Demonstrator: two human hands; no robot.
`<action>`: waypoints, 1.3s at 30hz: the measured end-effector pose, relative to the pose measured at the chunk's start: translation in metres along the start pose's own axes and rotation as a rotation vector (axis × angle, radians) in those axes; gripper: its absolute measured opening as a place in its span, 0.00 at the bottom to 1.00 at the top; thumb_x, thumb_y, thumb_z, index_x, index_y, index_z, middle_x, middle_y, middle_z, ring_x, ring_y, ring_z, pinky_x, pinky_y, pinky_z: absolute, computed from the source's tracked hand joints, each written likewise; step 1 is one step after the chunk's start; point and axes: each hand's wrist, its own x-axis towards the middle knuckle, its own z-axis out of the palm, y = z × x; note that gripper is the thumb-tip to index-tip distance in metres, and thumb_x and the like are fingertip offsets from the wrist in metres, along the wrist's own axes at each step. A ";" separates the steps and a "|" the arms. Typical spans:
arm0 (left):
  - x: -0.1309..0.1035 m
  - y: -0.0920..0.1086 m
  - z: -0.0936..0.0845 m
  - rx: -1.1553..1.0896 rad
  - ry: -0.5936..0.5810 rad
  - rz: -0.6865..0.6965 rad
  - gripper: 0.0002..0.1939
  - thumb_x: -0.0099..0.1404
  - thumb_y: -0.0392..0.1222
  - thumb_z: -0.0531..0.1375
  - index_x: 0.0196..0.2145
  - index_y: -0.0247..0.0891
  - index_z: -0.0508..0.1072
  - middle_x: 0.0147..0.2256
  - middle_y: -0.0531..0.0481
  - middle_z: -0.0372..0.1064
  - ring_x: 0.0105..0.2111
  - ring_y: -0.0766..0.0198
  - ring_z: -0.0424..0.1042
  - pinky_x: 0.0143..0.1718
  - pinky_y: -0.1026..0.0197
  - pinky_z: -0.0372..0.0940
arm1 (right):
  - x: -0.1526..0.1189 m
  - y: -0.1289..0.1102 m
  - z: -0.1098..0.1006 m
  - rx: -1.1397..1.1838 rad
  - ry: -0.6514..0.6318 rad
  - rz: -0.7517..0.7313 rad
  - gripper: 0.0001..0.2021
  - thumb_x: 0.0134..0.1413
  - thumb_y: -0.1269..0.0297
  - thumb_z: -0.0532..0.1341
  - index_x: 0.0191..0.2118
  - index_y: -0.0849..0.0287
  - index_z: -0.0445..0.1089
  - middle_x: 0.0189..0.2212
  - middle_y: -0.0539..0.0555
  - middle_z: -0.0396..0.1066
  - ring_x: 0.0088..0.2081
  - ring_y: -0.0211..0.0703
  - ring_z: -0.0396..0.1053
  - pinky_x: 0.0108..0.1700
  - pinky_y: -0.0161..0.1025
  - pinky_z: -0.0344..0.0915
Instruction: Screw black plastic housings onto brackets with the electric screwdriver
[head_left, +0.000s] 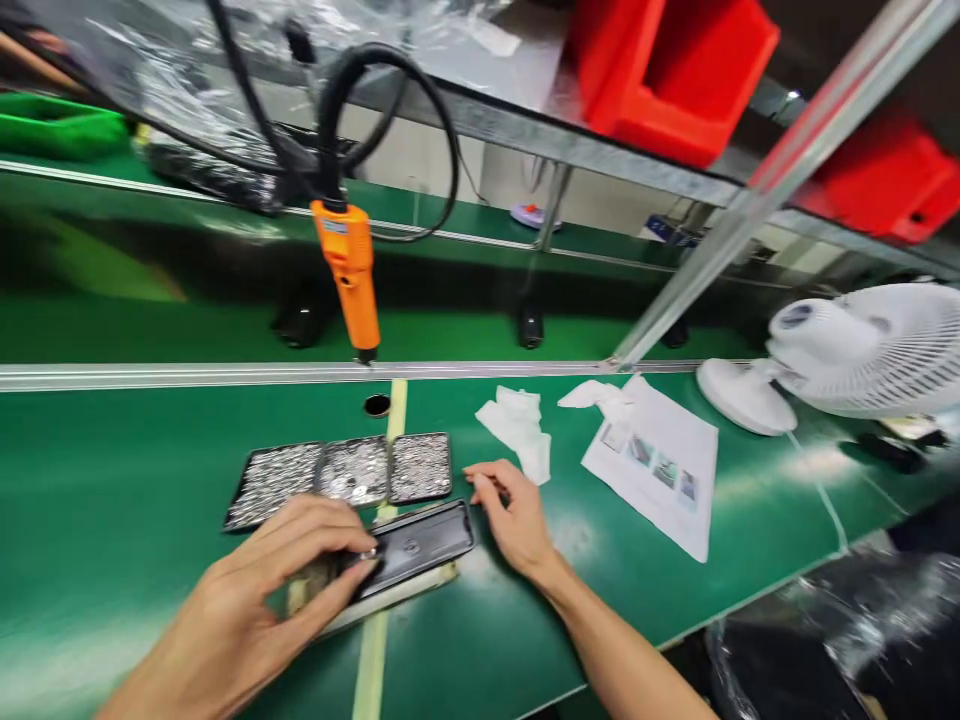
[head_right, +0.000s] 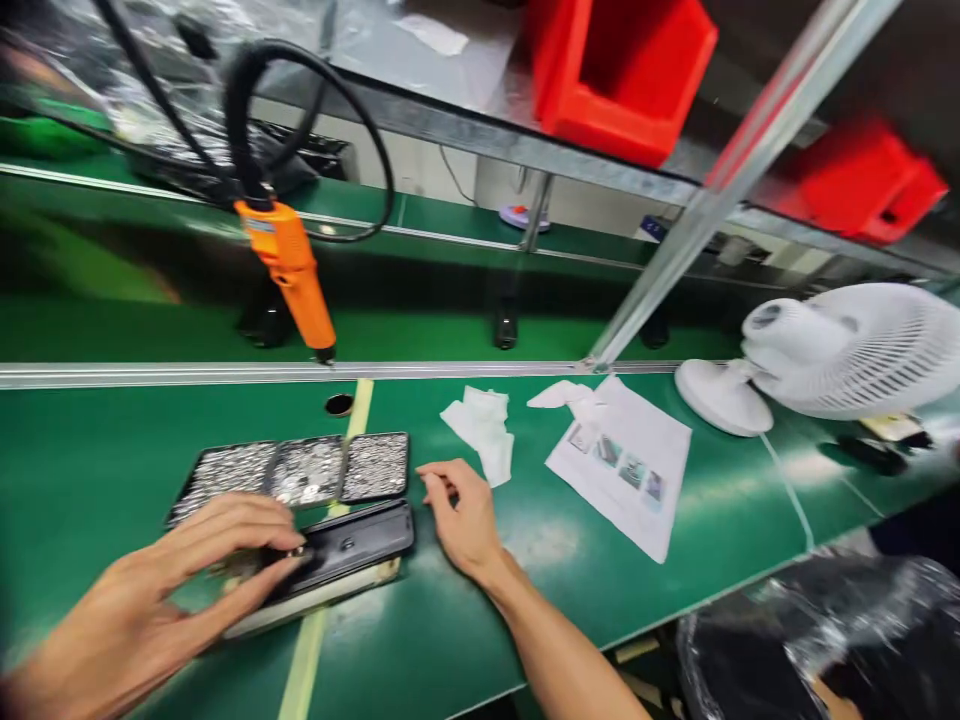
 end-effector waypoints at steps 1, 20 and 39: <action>-0.001 0.001 -0.003 0.013 -0.025 0.000 0.04 0.71 0.41 0.63 0.44 0.44 0.75 0.46 0.49 0.72 0.48 0.57 0.71 0.47 0.58 0.69 | 0.000 0.000 0.000 0.007 -0.008 0.001 0.11 0.68 0.59 0.59 0.46 0.54 0.78 0.39 0.52 0.74 0.33 0.36 0.73 0.38 0.35 0.68; -0.003 0.001 -0.010 0.178 -0.213 0.020 0.14 0.77 0.43 0.55 0.55 0.52 0.76 0.64 0.50 0.63 0.67 0.46 0.57 0.61 0.44 0.67 | -0.002 -0.009 -0.002 -0.050 -0.042 -0.011 0.13 0.70 0.57 0.57 0.46 0.54 0.77 0.40 0.54 0.75 0.33 0.38 0.74 0.37 0.36 0.70; 0.009 -0.001 -0.017 0.078 -0.104 -0.011 0.18 0.79 0.52 0.51 0.61 0.57 0.71 0.65 0.52 0.64 0.67 0.46 0.57 0.64 0.38 0.62 | -0.002 -0.009 -0.002 -0.072 -0.038 0.002 0.13 0.69 0.55 0.57 0.46 0.54 0.78 0.38 0.54 0.76 0.34 0.39 0.74 0.39 0.37 0.70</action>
